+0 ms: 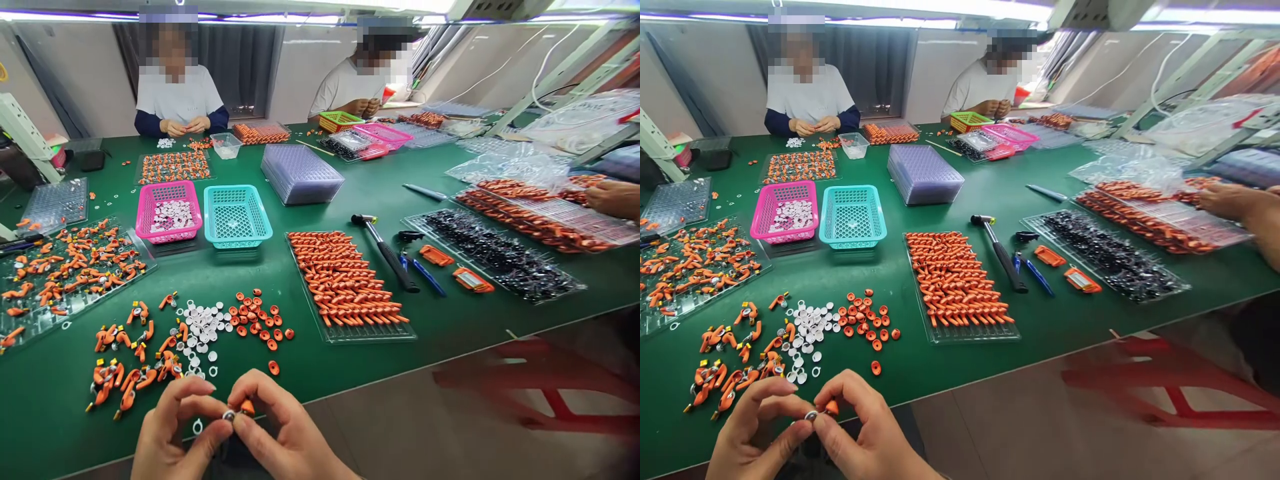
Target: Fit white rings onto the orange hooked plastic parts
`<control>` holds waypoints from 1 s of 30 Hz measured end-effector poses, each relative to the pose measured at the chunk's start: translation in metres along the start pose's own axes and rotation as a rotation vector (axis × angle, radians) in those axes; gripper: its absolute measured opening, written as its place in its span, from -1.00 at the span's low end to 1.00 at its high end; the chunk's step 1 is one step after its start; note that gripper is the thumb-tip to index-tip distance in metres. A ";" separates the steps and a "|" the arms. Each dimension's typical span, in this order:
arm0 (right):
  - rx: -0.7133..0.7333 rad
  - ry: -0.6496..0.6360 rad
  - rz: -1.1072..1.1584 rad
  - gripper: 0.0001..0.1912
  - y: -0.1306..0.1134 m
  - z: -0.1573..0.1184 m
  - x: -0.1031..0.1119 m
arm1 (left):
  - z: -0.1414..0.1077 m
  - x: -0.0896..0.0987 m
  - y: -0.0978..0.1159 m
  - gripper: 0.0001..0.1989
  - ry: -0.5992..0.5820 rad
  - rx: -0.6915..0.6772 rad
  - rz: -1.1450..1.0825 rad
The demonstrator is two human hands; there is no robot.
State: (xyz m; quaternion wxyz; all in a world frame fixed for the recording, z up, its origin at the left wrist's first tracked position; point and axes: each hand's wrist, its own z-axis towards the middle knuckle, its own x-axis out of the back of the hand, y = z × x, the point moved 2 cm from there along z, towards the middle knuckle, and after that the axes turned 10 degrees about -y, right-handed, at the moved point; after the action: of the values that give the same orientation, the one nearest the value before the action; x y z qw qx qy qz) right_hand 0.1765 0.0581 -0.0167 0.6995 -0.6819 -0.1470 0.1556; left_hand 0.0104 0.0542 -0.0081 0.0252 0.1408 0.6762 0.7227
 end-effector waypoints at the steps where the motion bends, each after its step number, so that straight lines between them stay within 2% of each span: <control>1: 0.025 -0.015 -0.025 -0.89 -0.001 -0.001 0.002 | 0.000 -0.003 0.000 -0.76 0.017 0.036 -0.053; 6: 0.120 -0.039 -0.096 -0.63 -0.004 -0.006 0.009 | 0.004 -0.010 0.002 -0.74 0.117 0.121 -0.183; 12: 0.119 -0.030 -0.125 -0.69 0.002 -0.006 0.006 | 0.008 -0.010 -0.001 -0.73 0.165 0.113 -0.243; 18: 0.106 0.056 -0.022 -0.83 0.007 -0.003 0.009 | 0.012 -0.006 -0.008 -0.73 0.056 0.183 -0.205; 21: 0.114 0.121 0.001 -0.86 0.010 -0.004 0.010 | 0.014 -0.001 -0.008 -0.76 -0.009 0.097 -0.014; 23: 0.150 0.147 -0.041 -0.86 0.011 -0.005 0.010 | 0.015 -0.001 -0.007 -0.78 -0.082 0.047 0.078; 25: 0.204 0.159 -0.119 -0.84 0.010 -0.006 0.010 | 0.015 -0.004 -0.004 -0.77 -0.124 0.060 0.092; 30: 0.296 0.176 -0.263 -0.79 0.009 -0.008 0.007 | 0.015 -0.010 0.005 -0.72 -0.133 0.129 0.001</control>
State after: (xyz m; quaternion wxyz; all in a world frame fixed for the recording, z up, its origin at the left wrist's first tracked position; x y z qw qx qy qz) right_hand 0.1863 0.0544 -0.0256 0.8165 -0.5575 -0.1485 0.0226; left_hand 0.0237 0.0657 -0.0045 0.0607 0.1903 0.7182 0.6666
